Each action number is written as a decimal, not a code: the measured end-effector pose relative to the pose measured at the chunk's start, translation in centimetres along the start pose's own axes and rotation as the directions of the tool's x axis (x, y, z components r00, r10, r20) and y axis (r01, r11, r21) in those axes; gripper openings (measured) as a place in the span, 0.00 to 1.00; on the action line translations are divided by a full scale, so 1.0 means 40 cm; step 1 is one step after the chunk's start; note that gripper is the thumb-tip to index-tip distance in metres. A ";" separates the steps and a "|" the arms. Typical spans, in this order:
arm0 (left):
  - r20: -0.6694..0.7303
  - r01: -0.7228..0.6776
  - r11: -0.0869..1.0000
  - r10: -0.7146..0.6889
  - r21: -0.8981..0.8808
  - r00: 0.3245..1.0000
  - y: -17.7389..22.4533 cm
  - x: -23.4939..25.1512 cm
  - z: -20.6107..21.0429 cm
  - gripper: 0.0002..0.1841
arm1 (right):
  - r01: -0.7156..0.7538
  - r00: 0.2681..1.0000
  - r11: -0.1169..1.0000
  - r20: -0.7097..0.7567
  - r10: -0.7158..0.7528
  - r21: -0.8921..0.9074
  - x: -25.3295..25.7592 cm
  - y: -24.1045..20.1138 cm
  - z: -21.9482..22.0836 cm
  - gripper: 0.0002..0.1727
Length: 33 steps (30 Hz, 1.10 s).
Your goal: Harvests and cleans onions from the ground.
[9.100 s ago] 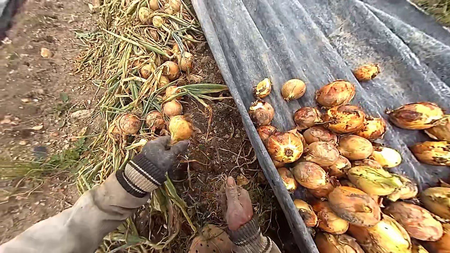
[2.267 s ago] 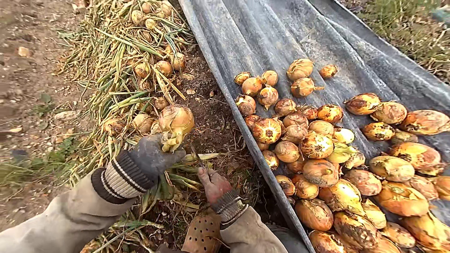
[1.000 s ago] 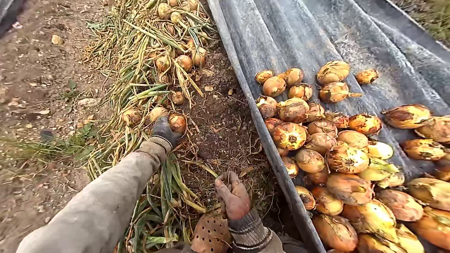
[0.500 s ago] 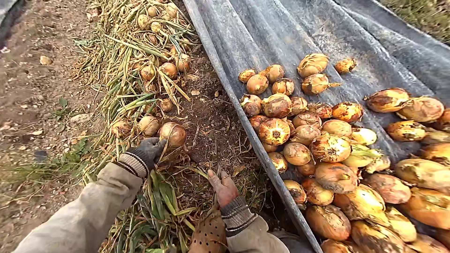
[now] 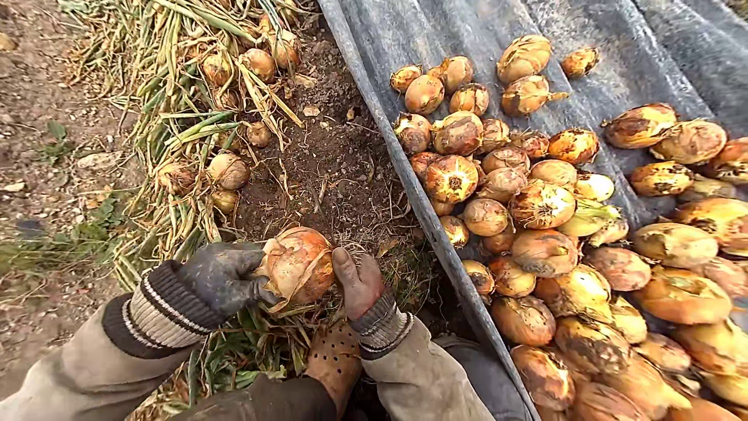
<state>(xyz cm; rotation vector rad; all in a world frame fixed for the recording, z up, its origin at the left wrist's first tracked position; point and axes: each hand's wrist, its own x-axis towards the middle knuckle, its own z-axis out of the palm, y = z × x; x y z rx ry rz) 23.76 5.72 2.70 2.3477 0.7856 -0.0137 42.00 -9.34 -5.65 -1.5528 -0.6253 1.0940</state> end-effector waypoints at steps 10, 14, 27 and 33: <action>-0.279 0.546 0.812 -0.486 0.208 0.828 -0.055 0.075 -0.066 0.21 | -0.143 0.951 0.900 0.195 0.241 -0.411 0.018 0.009 0.005 0.44; 0.077 0.243 0.899 -0.289 0.363 0.954 0.036 0.066 -0.024 0.15 | -0.292 0.838 0.836 0.296 0.458 -0.465 0.062 0.031 0.062 0.45; -0.079 0.515 0.699 -0.554 0.496 0.829 -0.178 0.462 -0.146 0.28 | 0.248 0.948 0.920 -0.273 -0.166 0.303 0.106 -0.178 -0.254 0.43; -0.654 0.423 0.800 -0.051 0.425 0.755 -0.501 0.307 -0.082 0.27 | 0.130 0.951 0.968 -0.304 -0.061 0.213 0.098 -0.125 -0.217 0.40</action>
